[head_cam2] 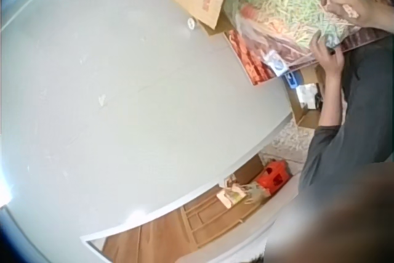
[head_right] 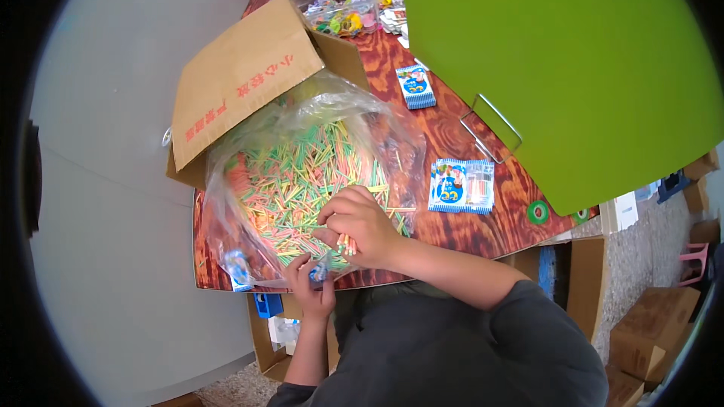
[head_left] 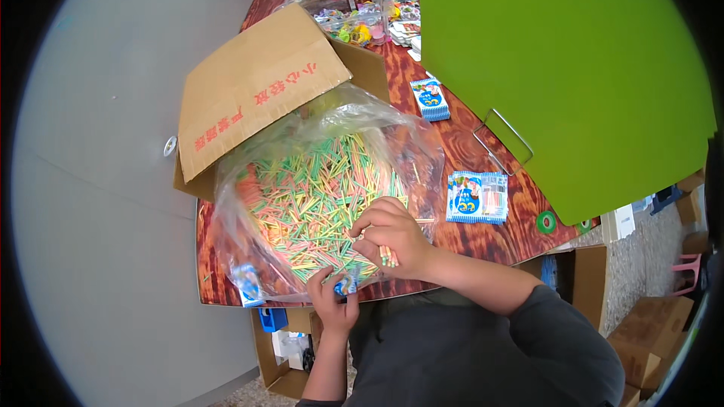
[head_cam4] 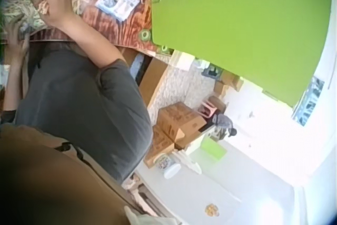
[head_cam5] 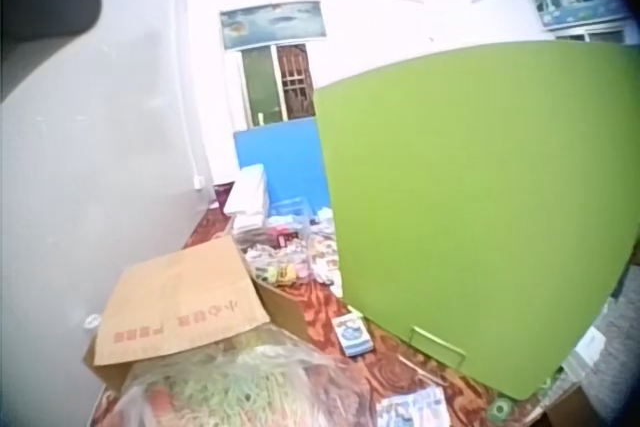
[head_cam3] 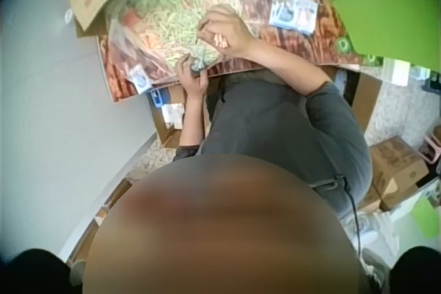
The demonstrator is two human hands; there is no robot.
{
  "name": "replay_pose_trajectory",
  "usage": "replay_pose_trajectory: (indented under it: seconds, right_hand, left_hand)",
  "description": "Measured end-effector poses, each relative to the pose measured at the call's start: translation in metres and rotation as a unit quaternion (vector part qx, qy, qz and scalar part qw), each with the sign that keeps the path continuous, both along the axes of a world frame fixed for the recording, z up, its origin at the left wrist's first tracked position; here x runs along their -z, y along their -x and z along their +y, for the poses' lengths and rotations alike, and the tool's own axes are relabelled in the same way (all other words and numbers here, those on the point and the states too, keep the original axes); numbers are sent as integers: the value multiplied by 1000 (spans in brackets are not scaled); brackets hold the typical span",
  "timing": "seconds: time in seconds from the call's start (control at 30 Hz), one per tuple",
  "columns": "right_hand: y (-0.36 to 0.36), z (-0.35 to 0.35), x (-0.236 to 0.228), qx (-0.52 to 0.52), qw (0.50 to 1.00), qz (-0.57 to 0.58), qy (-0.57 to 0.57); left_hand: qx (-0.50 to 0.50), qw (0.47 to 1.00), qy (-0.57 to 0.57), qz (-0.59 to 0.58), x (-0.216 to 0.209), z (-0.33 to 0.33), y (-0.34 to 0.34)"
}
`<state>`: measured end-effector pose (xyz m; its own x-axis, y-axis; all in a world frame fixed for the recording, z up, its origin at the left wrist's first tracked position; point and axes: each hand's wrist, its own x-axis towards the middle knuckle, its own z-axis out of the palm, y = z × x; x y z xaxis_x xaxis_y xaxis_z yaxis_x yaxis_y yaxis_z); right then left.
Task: Counting and sorting small individually packaged plastic toy parts from a large bag into groups.
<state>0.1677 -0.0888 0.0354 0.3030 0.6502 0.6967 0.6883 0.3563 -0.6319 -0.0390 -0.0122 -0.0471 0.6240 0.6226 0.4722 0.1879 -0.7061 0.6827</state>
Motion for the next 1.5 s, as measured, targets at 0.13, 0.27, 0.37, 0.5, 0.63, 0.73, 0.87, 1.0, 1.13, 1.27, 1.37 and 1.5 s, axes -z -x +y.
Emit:
replay_pose_trajectory:
  seconds: [0.13,0.27,0.37,0.5,0.63,0.73,0.87,1.0,1.13,1.27,1.37,1.5]
  right_hand:
    - [-6,6,-8,-15,1000,-18,-17]
    - [-13,12,-17,-27,999,-23,-34]
    - [-17,17,-25,-34,998,-25,-42]
    - [-25,28,-27,-35,998,-21,-52]
    - [-30,36,-27,-48,997,-7,-55]
    - [-33,41,-25,-50,998,-1,-50]
    - [-37,46,-20,-64,997,10,-46]
    - [-40,48,-17,-73,996,28,-47]
    - [-43,51,-11,-80,995,35,-48]
    - [-47,51,-9,-81,995,41,-50]
    - [-51,53,-4,-83,995,41,-44]
    - [-53,56,-2,-89,995,36,-27]
  left_hand:
    - [-19,987,-150,47,30,8,0]
    - [-21,983,-165,80,37,7,-5]
    - [-32,982,-155,99,36,8,-7]
    - [-34,982,-145,118,40,8,-5]
    - [-38,983,-137,120,41,8,-4]
    - [-39,983,-138,117,42,7,-5]
    - [-42,981,-148,115,41,7,-5]
    - [-42,980,-154,122,42,8,-4]
    - [-40,978,-160,130,41,8,-5]
    - [-37,978,-155,136,41,8,-4]
    - [-36,978,-150,139,41,8,-5]
    - [-40,978,-149,142,41,9,-5]
